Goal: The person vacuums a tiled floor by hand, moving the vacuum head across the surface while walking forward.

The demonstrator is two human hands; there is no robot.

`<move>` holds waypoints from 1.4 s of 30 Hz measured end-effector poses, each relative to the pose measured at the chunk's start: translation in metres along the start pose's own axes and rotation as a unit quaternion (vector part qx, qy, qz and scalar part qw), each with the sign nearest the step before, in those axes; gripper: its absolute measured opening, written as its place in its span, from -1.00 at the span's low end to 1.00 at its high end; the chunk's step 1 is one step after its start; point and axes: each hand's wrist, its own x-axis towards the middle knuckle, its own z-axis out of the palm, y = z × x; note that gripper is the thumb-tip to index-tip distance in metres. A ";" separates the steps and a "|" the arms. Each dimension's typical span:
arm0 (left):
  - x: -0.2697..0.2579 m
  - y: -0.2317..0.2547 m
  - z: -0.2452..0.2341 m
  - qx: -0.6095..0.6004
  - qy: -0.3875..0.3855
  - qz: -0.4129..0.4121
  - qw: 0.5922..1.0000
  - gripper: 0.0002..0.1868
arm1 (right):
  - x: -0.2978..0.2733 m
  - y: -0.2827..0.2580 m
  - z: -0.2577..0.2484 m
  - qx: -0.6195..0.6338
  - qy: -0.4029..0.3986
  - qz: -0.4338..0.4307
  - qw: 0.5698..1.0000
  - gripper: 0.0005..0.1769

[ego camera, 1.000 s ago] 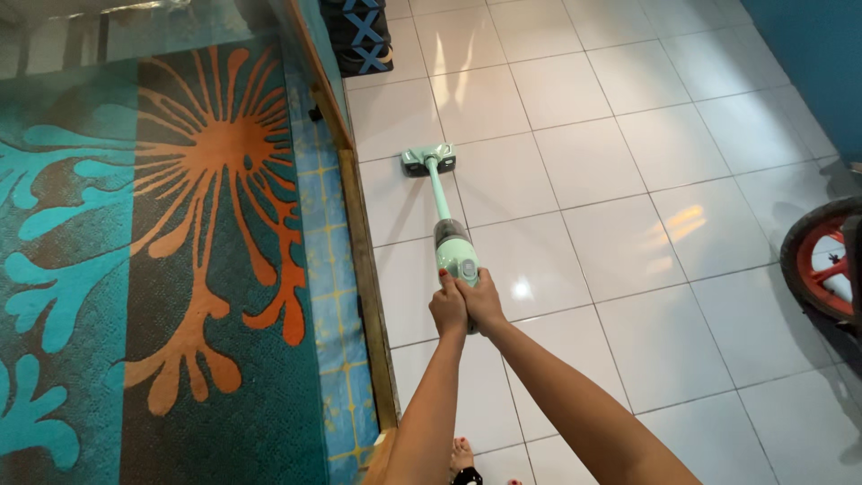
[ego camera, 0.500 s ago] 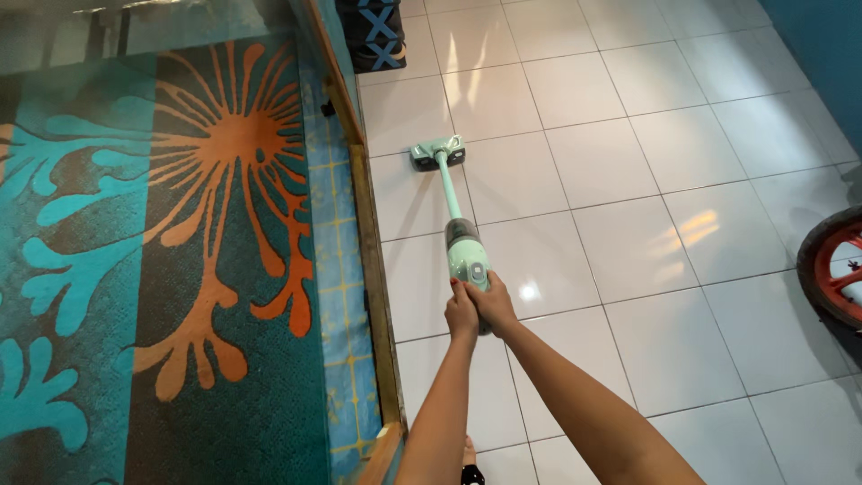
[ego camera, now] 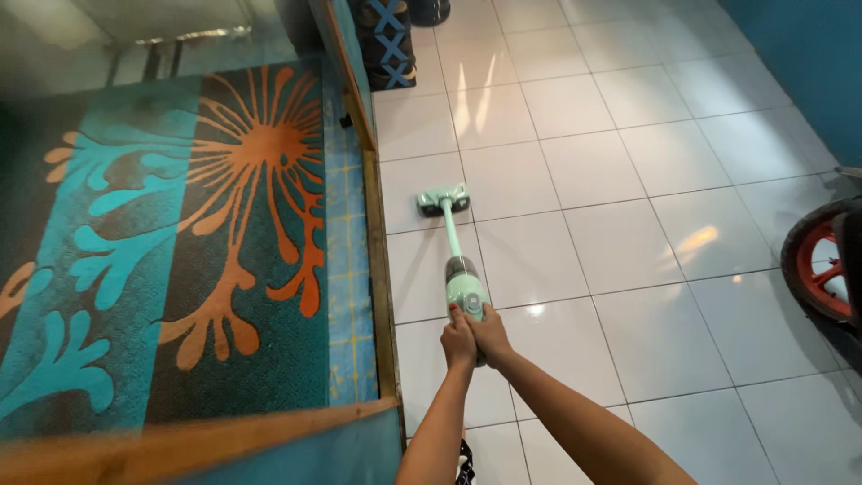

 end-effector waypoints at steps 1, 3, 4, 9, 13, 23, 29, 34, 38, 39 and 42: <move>-0.014 -0.007 -0.003 0.002 0.002 0.005 1.000 -0.06 | -0.011 0.007 -0.003 -0.005 -0.004 0.006 1.000 -0.60; -0.040 -0.017 -0.010 0.014 0.003 0.012 1.000 -0.03 | -0.033 0.020 -0.008 -0.003 -0.016 0.001 1.000 -0.61; -0.052 -0.020 -0.013 0.021 0.003 0.017 1.000 -0.02 | -0.045 0.026 -0.010 0.003 -0.023 -0.010 1.000 -0.62; -0.112 -0.043 -0.026 0.030 0.013 0.024 0.999 -0.02 | -0.104 0.043 -0.023 0.066 -0.062 0.005 0.996 -0.67; -0.141 -0.059 -0.030 0.038 0.029 0.053 0.997 -0.02 | -0.139 0.047 -0.034 0.075 -0.104 -0.022 0.991 -0.70; -0.161 -0.038 -0.031 0.042 0.032 0.055 0.997 0.03 | -0.161 0.021 -0.037 0.037 -0.036 -0.028 0.998 -0.73; -0.137 -0.046 -0.015 0.029 0.034 0.027 0.999 -0.01 | -0.141 0.020 -0.036 -0.021 -0.004 -0.036 0.999 -0.70; -0.103 -0.037 -0.012 0.024 0.025 0.017 0.999 -0.04 | -0.115 0.008 -0.026 -0.012 0.005 -0.029 0.999 -0.67; -0.070 -0.012 -0.016 0.031 0.025 0.040 0.998 -0.02 | -0.082 -0.009 -0.010 -0.012 0.009 -0.044 0.999 -0.67; -0.062 -0.006 -0.019 0.032 0.022 0.043 0.998 -0.01 | -0.073 -0.012 -0.005 -0.013 0.009 -0.045 0.999 -0.66; -0.038 0.017 -0.025 0.039 0.025 0.045 0.998 -0.02 | -0.043 -0.021 0.007 -0.001 0.010 -0.047 0.999 -0.64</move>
